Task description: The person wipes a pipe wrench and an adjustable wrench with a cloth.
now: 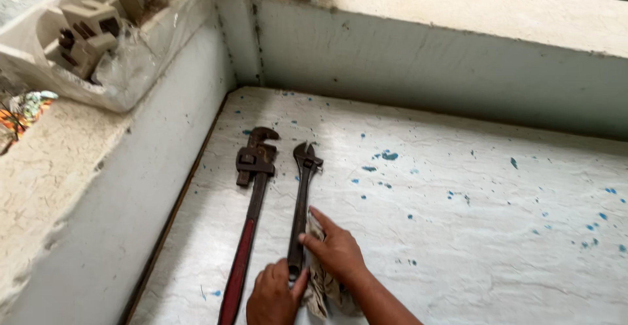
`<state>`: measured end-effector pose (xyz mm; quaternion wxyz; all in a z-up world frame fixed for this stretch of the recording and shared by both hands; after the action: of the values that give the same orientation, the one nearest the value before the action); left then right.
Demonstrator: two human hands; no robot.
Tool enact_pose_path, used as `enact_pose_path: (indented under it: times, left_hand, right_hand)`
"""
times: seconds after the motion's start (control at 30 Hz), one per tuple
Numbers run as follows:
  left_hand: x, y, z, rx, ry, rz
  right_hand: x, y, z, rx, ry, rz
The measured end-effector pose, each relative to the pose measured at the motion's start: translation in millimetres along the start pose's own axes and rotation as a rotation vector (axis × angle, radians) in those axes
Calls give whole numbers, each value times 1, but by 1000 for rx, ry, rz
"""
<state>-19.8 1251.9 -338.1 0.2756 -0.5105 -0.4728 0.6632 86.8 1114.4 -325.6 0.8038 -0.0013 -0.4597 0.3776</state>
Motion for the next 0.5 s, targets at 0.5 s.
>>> enact_pose_path:
  times: [0.5]
  left_hand:
    - [28, 56, -18, -65, 182, 38]
  right_hand:
    - [35, 3, -14, 110, -58, 511]
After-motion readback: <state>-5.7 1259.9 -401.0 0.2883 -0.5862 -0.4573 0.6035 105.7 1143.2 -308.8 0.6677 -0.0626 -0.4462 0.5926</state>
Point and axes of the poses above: each hand's wrist, its own z-axis away from the middle knuckle, its own y-axis out of the palm, x = y × z, the point moved 9 cm from there along -z, towards the middle knuckle, and after that the axes turned 8 degrees about x, right-handed, at the moved point
